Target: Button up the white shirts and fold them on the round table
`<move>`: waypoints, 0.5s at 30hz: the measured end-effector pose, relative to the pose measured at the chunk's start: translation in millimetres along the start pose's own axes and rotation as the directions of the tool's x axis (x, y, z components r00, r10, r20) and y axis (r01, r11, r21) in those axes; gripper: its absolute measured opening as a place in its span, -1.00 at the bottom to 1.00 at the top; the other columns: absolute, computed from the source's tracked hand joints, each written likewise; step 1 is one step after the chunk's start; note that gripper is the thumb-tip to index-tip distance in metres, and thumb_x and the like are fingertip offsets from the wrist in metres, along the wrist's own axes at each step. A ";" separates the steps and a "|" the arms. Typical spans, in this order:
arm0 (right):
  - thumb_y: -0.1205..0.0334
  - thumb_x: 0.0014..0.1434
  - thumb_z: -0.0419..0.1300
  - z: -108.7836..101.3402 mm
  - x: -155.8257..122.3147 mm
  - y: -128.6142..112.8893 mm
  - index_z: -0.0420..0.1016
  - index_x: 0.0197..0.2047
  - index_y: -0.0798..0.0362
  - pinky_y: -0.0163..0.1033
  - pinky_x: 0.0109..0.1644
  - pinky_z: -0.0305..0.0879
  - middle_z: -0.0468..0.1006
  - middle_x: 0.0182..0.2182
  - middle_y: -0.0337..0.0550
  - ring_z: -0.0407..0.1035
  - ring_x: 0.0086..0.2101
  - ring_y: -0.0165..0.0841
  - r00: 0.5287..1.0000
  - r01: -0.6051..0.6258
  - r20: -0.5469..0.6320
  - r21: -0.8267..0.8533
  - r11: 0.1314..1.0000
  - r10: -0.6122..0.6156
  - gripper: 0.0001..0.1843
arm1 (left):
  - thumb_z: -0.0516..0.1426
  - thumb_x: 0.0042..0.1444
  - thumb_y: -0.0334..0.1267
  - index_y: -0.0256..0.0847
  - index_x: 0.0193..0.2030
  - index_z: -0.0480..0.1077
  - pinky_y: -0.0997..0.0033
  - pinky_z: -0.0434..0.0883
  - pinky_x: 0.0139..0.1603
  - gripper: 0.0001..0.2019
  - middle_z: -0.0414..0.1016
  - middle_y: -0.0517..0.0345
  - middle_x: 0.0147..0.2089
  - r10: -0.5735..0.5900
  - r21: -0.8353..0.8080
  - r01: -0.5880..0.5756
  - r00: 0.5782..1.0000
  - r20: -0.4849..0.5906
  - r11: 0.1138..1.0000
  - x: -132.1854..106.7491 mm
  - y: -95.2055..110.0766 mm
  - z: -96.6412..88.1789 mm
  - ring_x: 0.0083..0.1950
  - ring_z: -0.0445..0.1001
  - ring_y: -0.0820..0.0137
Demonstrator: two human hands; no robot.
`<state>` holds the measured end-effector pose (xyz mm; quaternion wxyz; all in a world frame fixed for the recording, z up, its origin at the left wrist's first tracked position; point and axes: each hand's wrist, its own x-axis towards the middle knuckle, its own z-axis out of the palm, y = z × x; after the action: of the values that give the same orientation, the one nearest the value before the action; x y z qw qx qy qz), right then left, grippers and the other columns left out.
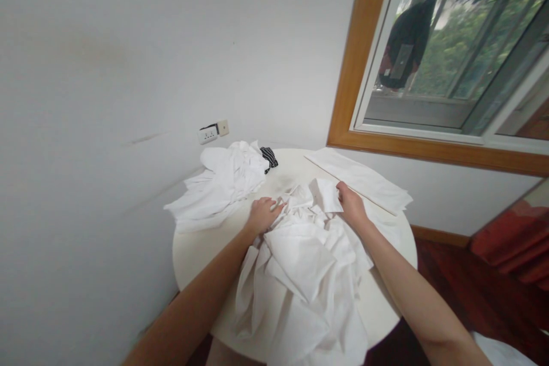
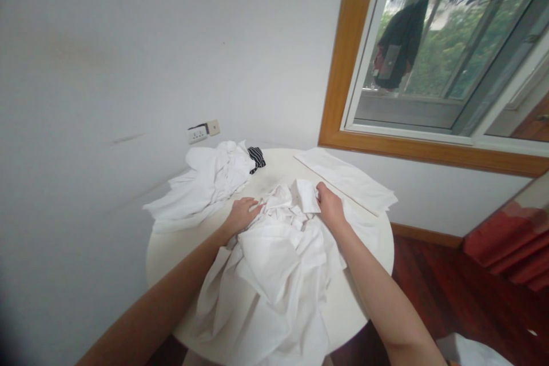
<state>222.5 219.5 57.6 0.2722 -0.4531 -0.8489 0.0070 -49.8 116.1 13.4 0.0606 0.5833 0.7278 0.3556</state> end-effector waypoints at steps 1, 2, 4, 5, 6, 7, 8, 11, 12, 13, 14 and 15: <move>0.19 0.16 0.00 -1.1 -0.7 -2.0 0.28 -0.04 0.03 -0.32 -0.39 -0.02 0.49 -0.40 -0.17 0.33 -0.39 -0.28 1.000 -0.006 -0.014 -0.014 1.000 0.006 -0.71 | 0.12 0.08 -0.08 -0.15 -0.27 0.51 0.09 0.10 0.22 -0.76 0.52 -0.06 -0.06 0.025 0.018 -0.025 0.999 0.027 1.000 -0.5 1.5 0.6 0.15 0.31 0.14; 0.18 0.15 0.01 -2.6 -1.1 -3.7 0.28 -0.03 0.02 -0.32 -0.40 -0.04 0.50 -0.39 -0.17 0.34 -0.39 -0.28 0.999 -0.010 -0.031 -0.040 0.999 0.009 -0.70 | 0.10 0.09 -0.08 -0.14 -0.29 0.51 0.08 0.08 0.23 -0.77 0.52 -0.05 -0.04 0.039 0.017 -0.040 0.998 0.055 0.999 -0.7 3.5 1.0 0.15 0.30 0.14; 0.20 0.12 0.04 -6.5 -1.2 -6.5 0.28 -0.03 0.02 -0.32 -0.40 -0.06 0.51 -0.34 -0.15 0.35 -0.36 -0.28 0.998 -0.020 -0.065 -0.101 0.995 0.013 -0.68 | 0.07 0.10 -0.10 -0.15 -0.32 0.50 0.10 0.07 0.24 -0.76 0.50 -0.02 0.00 0.063 -0.020 -0.061 0.992 0.112 0.998 -0.6 8.1 0.7 0.15 0.30 0.17; 0.23 0.10 0.06 -8.5 -1.2 -7.5 0.29 -0.03 0.02 -0.31 -0.40 -0.05 0.52 -0.33 -0.14 0.35 -0.34 -0.28 0.997 -0.028 -0.081 -0.128 0.991 0.017 -0.67 | 0.06 0.10 -0.09 -0.16 -0.33 0.48 0.13 0.08 0.23 -0.76 0.49 0.00 0.01 0.078 -0.052 -0.072 0.986 0.146 0.996 -0.6 10.7 0.0 0.14 0.31 0.19; 0.26 0.08 0.07 -10.4 -1.1 -8.1 0.29 -0.02 0.03 -0.31 -0.39 -0.04 0.52 -0.31 -0.12 0.36 -0.32 -0.28 0.995 -0.038 -0.095 -0.149 0.988 0.024 -0.65 | 0.05 0.10 -0.08 -0.17 -0.34 0.47 0.18 0.11 0.22 -0.75 0.50 0.03 -0.02 0.093 -0.096 -0.076 0.978 0.189 0.993 -0.9 13.5 -1.2 0.10 0.33 0.22; 0.29 0.06 0.08 -12.1 -1.0 -8.2 0.30 -0.02 0.04 -0.30 -0.38 -0.02 0.52 -0.29 -0.11 0.36 -0.30 -0.27 0.994 -0.045 -0.102 -0.164 0.985 0.028 -0.63 | 0.05 0.09 -0.06 -0.18 -0.35 0.45 0.22 0.16 0.18 -0.73 0.50 0.05 -0.07 0.101 -0.151 -0.066 0.966 0.236 0.986 -1.8 16.5 -2.7 0.05 0.35 0.25; 0.31 0.04 0.09 -13.4 -0.9 -7.9 0.31 -0.01 0.04 -0.30 -0.36 0.01 0.52 -0.27 -0.10 0.37 -0.28 -0.26 0.995 -0.040 -0.097 -0.171 0.985 0.024 -0.61 | 0.05 0.08 -0.03 -0.19 -0.34 0.44 0.25 0.21 0.13 -0.72 0.51 0.07 -0.13 0.103 -0.218 -0.042 0.955 0.279 0.975 -3.5 19.9 -4.6 0.00 0.37 0.27; 0.32 0.02 0.10 -14.7 0.6 -4.0 0.33 0.02 0.05 -0.28 -0.24 0.12 0.51 -0.17 -0.05 0.36 -0.17 -0.22 0.999 0.045 -0.022 -0.132 0.990 -0.048 -0.56 | 0.06 0.08 0.03 -0.22 -0.23 0.39 0.32 0.30 -0.04 -0.66 0.47 0.13 -0.22 0.086 -0.490 0.111 0.928 0.362 0.865 -11.6 31.2 -11.9 -0.15 0.39 0.32; 0.31 0.03 0.09 -14.2 1.8 -1.8 0.34 0.02 0.06 -0.27 -0.18 0.15 0.51 -0.13 -0.04 0.35 -0.13 -0.21 0.996 0.088 0.006 -0.096 0.992 -0.088 -0.57 | 0.06 0.08 0.04 -0.22 -0.17 0.37 0.33 0.31 -0.07 -0.64 0.46 0.13 -0.22 0.081 -0.585 0.171 0.922 0.378 0.792 -14.5 34.9 -14.5 -0.16 0.39 0.33; 0.30 0.05 0.07 -13.4 3.3 0.9 0.36 0.02 0.07 -0.26 -0.12 0.16 0.50 -0.11 -0.03 0.34 -0.11 -0.21 0.991 0.130 0.028 -0.051 0.990 -0.129 -0.59 | 0.08 0.08 0.04 -0.22 -0.13 0.35 0.34 0.32 -0.09 -0.63 0.46 0.13 -0.21 0.082 -0.667 0.227 0.914 0.398 0.710 -17.0 38.2 -17.0 -0.17 0.40 0.34; 0.30 0.07 0.05 -12.4 5.0 3.8 0.38 0.01 0.09 -0.25 -0.07 0.17 0.50 -0.10 -0.02 0.33 -0.09 -0.21 0.985 0.169 0.045 0.000 0.986 -0.169 -0.60 | 0.10 0.07 0.03 -0.22 -0.10 0.34 0.35 0.32 -0.10 -0.62 0.46 0.13 -0.20 0.090 -0.728 0.276 0.903 0.420 0.627 -18.8 41.0 -19.3 -0.18 0.41 0.34; 0.30 0.08 0.03 -11.2 6.7 6.9 0.40 0.00 0.10 -0.24 -0.04 0.17 0.50 -0.10 -0.01 0.33 -0.09 -0.22 0.976 0.206 0.065 0.054 0.977 -0.209 -0.61 | 0.13 0.05 0.01 -0.22 -0.10 0.34 0.36 0.33 -0.11 -0.62 0.46 0.12 -0.20 0.099 -0.771 0.313 0.895 0.435 0.555 -19.7 43.1 -21.1 -0.18 0.41 0.34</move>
<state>230.1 226.1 68.4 0.2521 -0.3552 -0.9001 0.0141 -19.5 92.0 47.9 0.5073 0.5025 0.4783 0.5113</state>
